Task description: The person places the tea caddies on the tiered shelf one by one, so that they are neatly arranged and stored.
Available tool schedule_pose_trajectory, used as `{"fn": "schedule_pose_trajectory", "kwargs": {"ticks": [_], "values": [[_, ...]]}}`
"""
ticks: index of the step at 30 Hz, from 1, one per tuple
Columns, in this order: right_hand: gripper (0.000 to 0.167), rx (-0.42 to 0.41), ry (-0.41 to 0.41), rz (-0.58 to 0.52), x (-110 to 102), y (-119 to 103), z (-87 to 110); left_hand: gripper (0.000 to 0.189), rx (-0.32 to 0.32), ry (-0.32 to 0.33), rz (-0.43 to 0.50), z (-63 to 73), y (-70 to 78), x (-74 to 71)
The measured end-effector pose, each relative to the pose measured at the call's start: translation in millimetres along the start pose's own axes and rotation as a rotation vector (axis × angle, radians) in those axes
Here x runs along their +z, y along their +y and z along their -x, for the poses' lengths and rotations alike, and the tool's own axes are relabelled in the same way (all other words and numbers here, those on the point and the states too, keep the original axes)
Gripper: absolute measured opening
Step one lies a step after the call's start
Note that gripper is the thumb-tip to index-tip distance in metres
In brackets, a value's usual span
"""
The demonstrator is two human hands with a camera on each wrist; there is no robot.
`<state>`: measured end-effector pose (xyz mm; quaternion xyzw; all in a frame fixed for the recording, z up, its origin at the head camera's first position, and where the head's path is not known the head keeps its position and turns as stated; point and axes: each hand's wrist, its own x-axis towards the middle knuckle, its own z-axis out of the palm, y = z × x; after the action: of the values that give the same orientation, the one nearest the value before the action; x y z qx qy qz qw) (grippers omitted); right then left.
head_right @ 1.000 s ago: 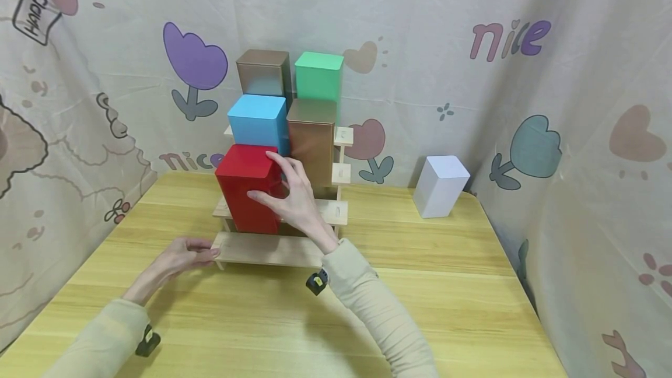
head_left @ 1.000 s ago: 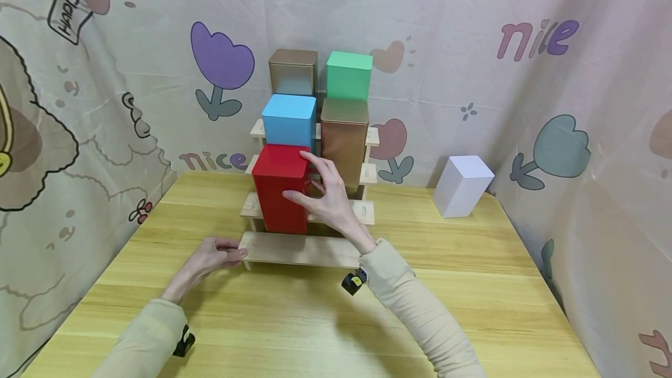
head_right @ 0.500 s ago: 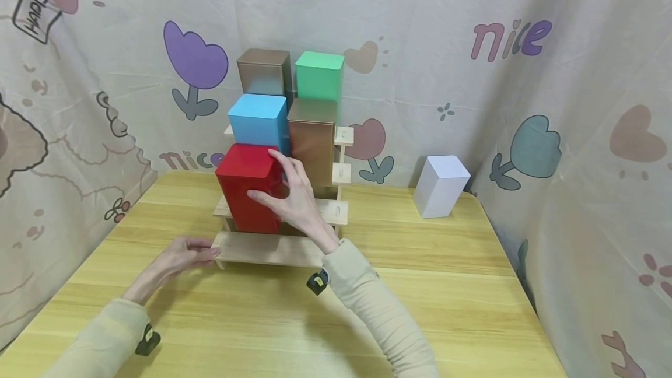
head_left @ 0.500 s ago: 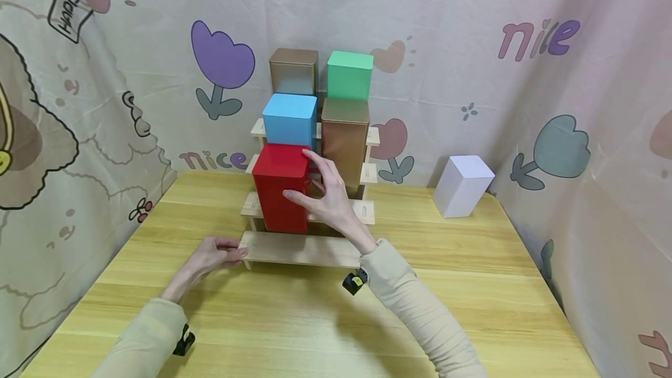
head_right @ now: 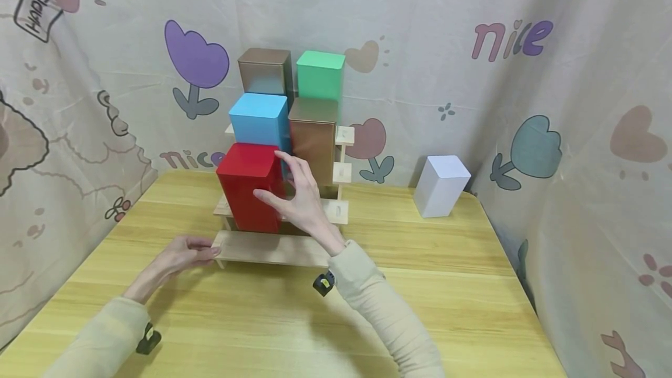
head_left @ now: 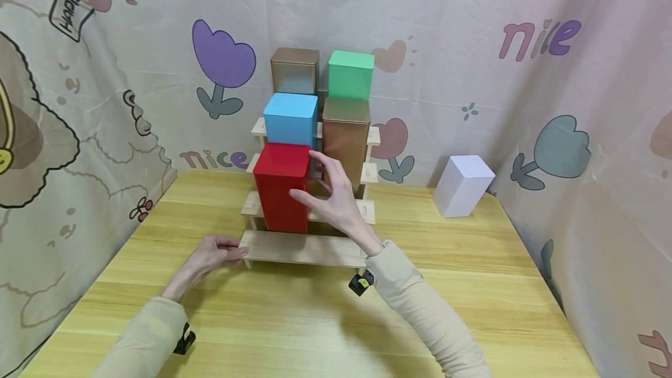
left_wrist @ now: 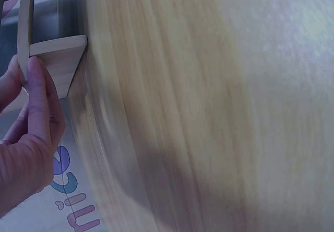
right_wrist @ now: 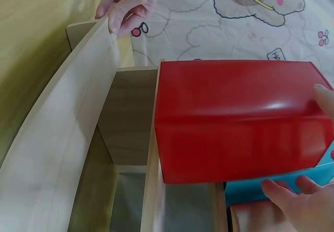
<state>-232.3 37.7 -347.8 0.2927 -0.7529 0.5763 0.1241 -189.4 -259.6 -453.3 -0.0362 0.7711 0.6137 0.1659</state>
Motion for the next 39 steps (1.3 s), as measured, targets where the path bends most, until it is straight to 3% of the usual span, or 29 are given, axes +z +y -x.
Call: {"fn": "schedule_pose_trajectory", "kwargs": {"ticks": [8, 18, 27, 32, 39], "values": [[0.070, -0.061, 0.071, -0.006, -15.9, 3.5, 8.0, 0.043, 0.009, -0.002, -0.011, 0.4, -0.2, 0.4], [0.056, -0.221, 0.280, 0.032, -52.6, 21.2, 17.4, 0.049, 0.019, -0.006, -0.019, -0.5, -1.0, -0.9], [0.050, -0.208, 0.438, 0.153, -100.0, 23.6, 28.2, 0.045, 0.012, -0.004, -0.003, -1.4, -1.6, -0.3], [0.046, -0.218, 0.521, 0.193, -126.7, 42.7, 30.9, 0.045, 0.013, -0.005, -0.002, -1.1, -1.4, -0.6], [0.047, -0.128, 0.622, 0.321, -162.8, 73.3, 36.6, 0.048, 0.024, -0.012, 0.000, -1.8, -2.7, -1.4]]}}
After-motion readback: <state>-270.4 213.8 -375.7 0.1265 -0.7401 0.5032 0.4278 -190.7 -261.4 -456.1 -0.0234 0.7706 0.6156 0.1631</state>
